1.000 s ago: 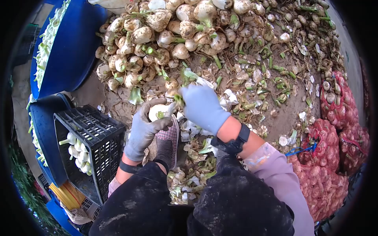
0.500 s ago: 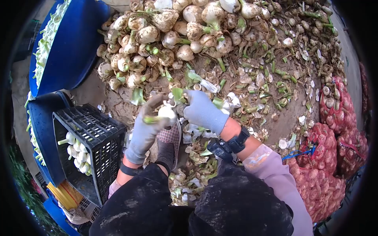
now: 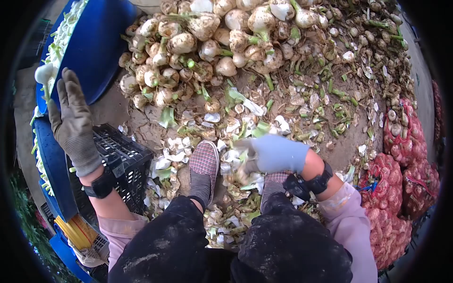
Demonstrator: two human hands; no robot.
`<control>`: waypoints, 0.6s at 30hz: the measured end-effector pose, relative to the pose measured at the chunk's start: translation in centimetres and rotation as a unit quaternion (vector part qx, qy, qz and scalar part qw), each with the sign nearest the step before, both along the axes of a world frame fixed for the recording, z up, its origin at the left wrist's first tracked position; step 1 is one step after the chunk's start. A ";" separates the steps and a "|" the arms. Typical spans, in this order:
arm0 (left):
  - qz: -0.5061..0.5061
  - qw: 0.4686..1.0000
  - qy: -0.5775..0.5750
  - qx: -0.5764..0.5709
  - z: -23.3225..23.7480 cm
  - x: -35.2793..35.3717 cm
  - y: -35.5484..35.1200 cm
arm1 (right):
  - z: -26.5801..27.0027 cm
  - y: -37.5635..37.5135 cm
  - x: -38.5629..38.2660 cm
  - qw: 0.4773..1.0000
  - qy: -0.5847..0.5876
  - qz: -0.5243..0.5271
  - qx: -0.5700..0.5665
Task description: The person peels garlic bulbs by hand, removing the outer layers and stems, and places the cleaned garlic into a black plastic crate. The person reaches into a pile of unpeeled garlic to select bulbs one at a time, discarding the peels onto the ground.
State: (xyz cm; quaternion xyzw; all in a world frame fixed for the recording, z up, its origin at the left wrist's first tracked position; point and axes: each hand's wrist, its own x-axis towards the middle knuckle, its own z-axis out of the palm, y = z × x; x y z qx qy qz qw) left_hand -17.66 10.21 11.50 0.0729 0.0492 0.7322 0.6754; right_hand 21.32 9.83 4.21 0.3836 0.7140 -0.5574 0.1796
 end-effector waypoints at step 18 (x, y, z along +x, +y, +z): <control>-0.152 0.656 0.724 -0.149 -13.6 15.7 -7.3 | -5.0 -1.0 -5.5 0.877 0.164 -0.417 -0.171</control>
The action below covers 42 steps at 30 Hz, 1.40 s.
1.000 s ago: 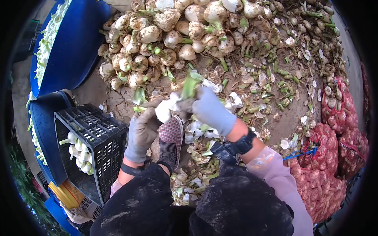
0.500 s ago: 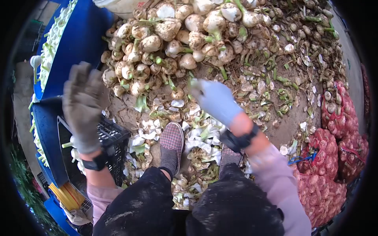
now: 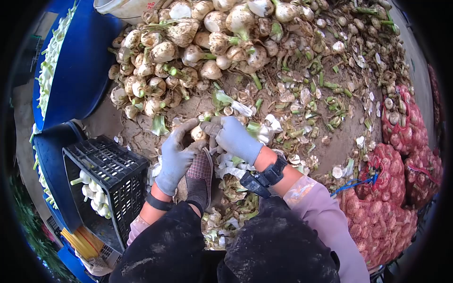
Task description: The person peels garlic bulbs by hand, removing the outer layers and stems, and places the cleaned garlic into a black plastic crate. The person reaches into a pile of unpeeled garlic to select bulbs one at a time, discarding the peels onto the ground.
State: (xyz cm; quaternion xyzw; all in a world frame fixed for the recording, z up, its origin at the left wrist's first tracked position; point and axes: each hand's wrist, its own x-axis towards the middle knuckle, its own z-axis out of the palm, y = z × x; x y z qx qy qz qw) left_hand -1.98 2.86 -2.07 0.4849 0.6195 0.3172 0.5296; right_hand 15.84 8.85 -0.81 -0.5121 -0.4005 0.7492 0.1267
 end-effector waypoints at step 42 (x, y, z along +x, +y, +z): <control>0.109 0.921 -0.336 -0.164 3.0 -1.7 2.2 | -2.7 -0.3 1.9 0.919 -0.203 0.142 0.308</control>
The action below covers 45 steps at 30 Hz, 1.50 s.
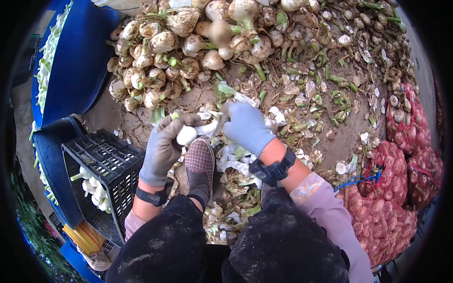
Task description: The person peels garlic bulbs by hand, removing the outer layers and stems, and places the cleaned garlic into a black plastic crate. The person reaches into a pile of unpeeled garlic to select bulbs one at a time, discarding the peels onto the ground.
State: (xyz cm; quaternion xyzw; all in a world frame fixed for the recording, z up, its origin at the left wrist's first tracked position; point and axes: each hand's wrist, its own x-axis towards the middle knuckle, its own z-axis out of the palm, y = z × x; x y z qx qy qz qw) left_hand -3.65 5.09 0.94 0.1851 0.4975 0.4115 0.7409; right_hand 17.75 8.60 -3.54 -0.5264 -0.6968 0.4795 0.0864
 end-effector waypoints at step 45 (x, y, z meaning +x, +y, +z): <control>0.011 0.939 0.334 0.079 -6.9 -0.1 0.3 | -4.2 8.2 -6.2 0.964 -0.212 0.091 0.136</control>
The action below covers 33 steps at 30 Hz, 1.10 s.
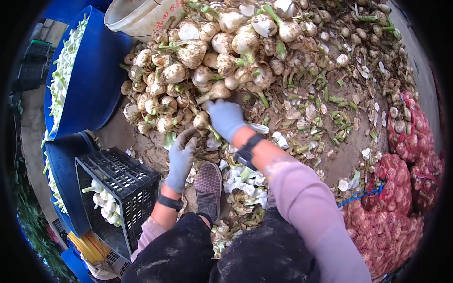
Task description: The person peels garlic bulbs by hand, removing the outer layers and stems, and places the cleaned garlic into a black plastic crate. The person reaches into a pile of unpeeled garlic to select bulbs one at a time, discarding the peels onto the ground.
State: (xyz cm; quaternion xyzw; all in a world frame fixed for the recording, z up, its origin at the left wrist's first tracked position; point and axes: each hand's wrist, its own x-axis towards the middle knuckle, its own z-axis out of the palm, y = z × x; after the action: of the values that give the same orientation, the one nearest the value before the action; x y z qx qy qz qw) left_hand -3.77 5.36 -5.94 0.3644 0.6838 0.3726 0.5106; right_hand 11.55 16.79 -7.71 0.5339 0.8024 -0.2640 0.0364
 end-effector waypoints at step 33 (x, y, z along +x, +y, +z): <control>-0.137 0.974 0.099 0.153 6.1 3.3 -0.7 | 6.5 -8.1 5.2 0.795 0.473 -0.217 -0.311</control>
State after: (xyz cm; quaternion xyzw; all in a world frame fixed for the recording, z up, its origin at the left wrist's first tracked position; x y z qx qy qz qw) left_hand -0.51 4.62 0.15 0.5633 0.6096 0.3612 0.4251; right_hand 16.75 8.72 -1.22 0.4627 0.4575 -0.7198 -0.2420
